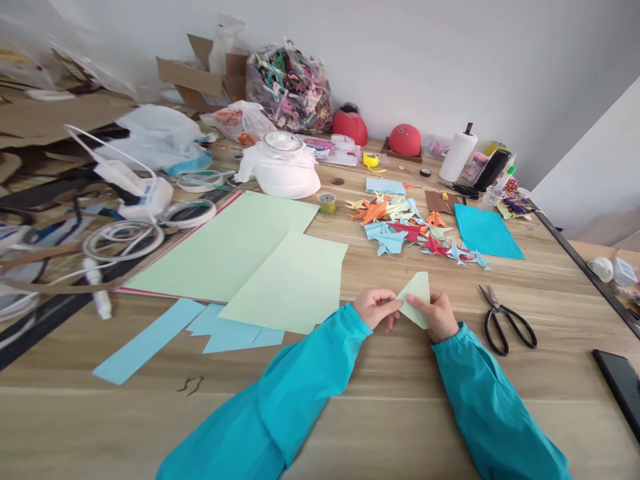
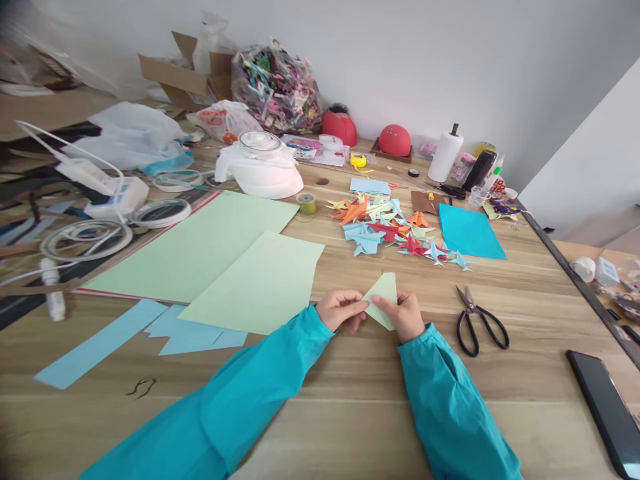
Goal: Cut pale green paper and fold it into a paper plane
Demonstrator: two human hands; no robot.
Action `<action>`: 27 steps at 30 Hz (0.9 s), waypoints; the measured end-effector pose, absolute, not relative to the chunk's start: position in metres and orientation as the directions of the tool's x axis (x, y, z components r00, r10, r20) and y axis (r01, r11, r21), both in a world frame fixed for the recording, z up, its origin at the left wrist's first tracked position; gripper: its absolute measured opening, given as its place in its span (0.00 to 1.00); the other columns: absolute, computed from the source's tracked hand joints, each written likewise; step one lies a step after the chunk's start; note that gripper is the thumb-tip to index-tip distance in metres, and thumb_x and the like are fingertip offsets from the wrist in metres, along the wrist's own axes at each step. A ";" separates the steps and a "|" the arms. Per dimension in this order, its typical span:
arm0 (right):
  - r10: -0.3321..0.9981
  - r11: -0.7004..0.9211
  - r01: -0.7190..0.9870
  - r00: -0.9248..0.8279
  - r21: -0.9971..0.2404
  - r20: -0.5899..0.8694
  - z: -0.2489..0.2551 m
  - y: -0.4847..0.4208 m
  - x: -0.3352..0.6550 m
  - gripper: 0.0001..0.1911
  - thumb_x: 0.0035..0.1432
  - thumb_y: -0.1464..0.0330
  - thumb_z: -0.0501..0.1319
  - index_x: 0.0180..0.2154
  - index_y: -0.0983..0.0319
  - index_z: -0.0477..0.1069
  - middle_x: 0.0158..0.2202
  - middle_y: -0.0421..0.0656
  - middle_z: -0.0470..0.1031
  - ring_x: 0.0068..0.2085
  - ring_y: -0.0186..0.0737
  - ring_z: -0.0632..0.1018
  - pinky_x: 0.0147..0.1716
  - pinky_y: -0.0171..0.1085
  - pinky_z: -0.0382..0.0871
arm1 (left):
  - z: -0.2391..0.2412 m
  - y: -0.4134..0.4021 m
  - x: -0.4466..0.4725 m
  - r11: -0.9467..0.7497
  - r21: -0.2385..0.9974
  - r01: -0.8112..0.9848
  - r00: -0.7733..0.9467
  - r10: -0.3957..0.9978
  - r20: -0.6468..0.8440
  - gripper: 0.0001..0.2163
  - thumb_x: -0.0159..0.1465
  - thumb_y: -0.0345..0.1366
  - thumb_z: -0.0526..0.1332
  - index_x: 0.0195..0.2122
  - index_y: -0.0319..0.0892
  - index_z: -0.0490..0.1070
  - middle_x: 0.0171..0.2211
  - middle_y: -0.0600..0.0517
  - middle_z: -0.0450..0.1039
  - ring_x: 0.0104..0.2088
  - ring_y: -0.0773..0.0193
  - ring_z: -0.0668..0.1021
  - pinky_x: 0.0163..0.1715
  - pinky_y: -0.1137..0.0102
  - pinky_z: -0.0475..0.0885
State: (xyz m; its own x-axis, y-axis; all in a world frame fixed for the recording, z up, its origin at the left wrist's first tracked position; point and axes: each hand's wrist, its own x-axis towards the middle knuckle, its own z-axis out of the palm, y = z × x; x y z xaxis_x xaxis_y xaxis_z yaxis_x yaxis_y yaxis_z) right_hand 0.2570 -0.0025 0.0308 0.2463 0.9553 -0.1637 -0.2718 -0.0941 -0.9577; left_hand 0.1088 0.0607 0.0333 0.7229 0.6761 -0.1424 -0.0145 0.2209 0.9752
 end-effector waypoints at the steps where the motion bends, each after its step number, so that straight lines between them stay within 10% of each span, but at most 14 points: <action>1: 0.953 -0.078 -0.315 0.255 -0.946 -0.164 0.031 -0.002 0.257 0.18 0.39 0.56 0.71 0.22 0.65 0.75 0.18 0.42 0.74 0.18 0.32 0.69 0.16 0.32 0.61 | 0.032 0.062 0.109 0.241 0.970 -0.034 0.705 0.693 -0.148 0.22 0.45 0.55 0.66 0.18 0.38 0.68 0.11 0.54 0.67 0.11 0.70 0.68 0.12 0.75 0.63; 5: 0.970 -0.009 -0.430 0.214 -0.903 -0.112 0.031 -0.001 0.257 0.25 0.43 0.47 0.65 0.27 0.64 0.75 0.22 0.43 0.75 0.22 0.36 0.73 0.17 0.33 0.65 | 0.029 0.066 0.111 0.306 0.937 -0.166 0.554 0.815 -0.168 0.22 0.45 0.56 0.66 0.21 0.38 0.69 0.10 0.56 0.66 0.10 0.71 0.66 0.10 0.75 0.60; 14: 0.980 0.054 -0.024 0.195 -0.998 0.048 0.032 -0.006 0.244 0.14 0.47 0.57 0.67 0.26 0.62 0.73 0.22 0.39 0.73 0.26 0.36 0.72 0.28 0.36 0.68 | 0.029 0.049 0.117 0.137 0.986 -0.095 0.645 0.763 -0.044 0.23 0.50 0.57 0.63 0.18 0.38 0.70 0.09 0.54 0.66 0.11 0.69 0.68 0.16 0.73 0.64; 27: 0.941 0.071 -0.143 0.337 -0.987 0.018 0.025 -0.006 0.244 0.12 0.44 0.62 0.69 0.23 0.63 0.71 0.20 0.37 0.70 0.24 0.33 0.70 0.26 0.35 0.66 | 0.033 0.046 0.116 0.108 0.993 0.044 0.695 0.711 -0.108 0.17 0.55 0.48 0.62 0.22 0.37 0.73 0.10 0.54 0.66 0.12 0.70 0.69 0.16 0.75 0.61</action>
State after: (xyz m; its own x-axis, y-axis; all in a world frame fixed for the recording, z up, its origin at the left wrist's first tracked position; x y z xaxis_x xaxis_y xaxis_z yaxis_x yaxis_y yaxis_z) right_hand 0.2442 -0.0060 0.0250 0.3371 0.9413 0.0183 -0.1434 0.0705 -0.9871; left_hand 0.1159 0.0464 0.0327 0.6953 0.7105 -0.1082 0.0439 0.1084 0.9931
